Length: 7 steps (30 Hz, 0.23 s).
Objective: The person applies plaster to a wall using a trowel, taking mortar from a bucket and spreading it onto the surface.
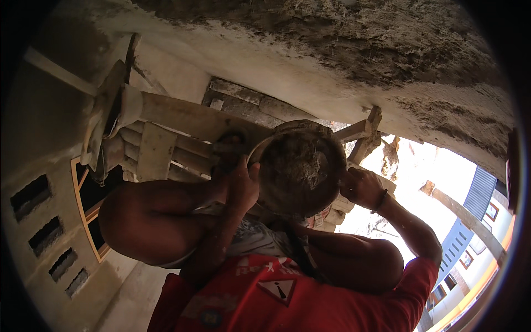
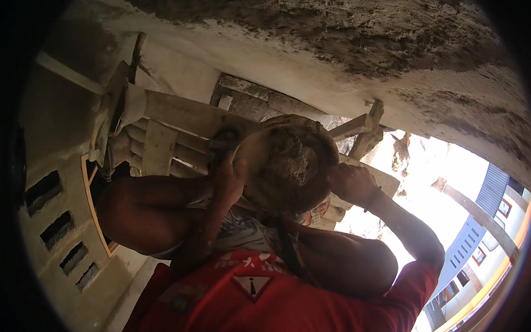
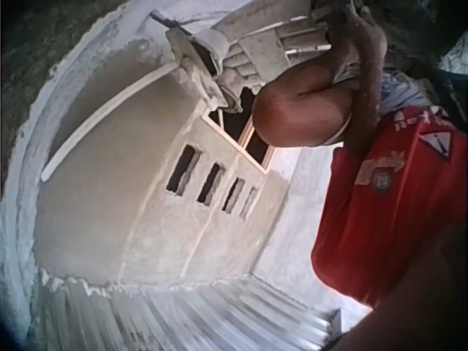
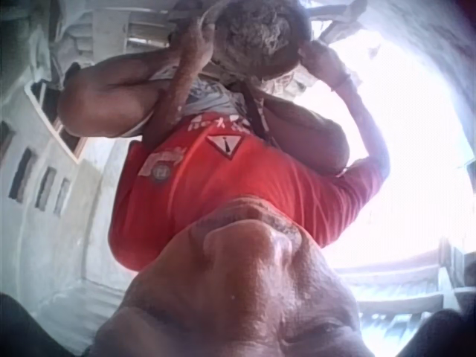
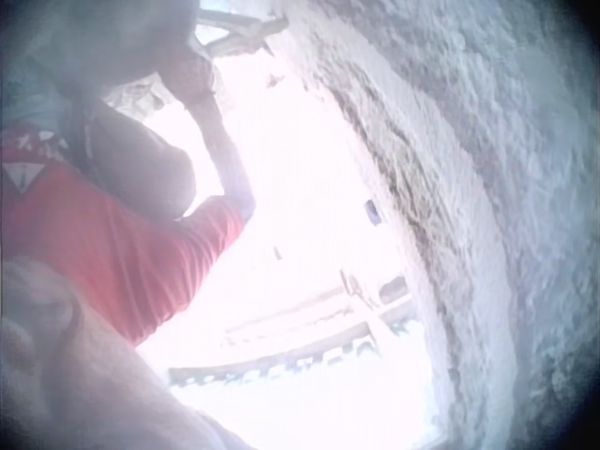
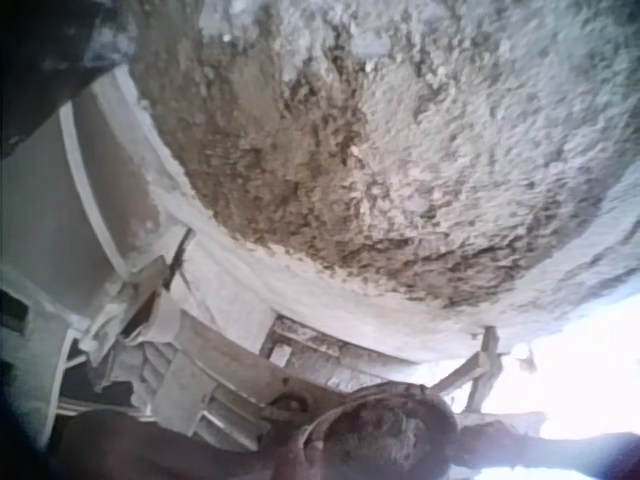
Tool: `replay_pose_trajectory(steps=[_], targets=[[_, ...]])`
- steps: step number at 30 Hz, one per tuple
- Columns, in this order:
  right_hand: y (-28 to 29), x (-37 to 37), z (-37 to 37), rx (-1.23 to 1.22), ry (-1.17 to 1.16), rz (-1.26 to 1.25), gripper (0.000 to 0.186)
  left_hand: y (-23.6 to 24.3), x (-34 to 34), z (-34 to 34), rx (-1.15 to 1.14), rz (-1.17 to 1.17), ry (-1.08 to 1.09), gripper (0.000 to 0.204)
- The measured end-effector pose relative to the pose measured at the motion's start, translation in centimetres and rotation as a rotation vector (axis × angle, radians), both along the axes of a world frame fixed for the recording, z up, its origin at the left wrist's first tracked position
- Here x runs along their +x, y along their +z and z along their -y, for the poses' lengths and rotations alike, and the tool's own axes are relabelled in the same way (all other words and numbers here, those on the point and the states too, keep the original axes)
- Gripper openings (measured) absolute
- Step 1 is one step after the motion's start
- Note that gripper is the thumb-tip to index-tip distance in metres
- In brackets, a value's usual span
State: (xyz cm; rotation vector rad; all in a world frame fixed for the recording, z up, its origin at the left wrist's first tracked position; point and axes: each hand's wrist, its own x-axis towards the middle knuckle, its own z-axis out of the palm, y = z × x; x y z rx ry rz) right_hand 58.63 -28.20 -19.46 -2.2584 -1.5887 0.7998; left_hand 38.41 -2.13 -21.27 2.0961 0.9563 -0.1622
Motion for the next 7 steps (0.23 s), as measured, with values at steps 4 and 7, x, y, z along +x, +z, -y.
replay_pose_trajectory(steps=[4, 7], targets=[[-0.6, -0.4, 1.3, 0.082, -0.027, 0.077, 0.024, 0.1, 0.2, -0.5, -0.023, -0.017, -0.02, 0.041], [-1.2, -0.2, 0.8, -0.067, -0.002, 0.187, 0.028, 0.3, 0.6, -0.8, -0.083, -0.113, 0.0, 0.042]])
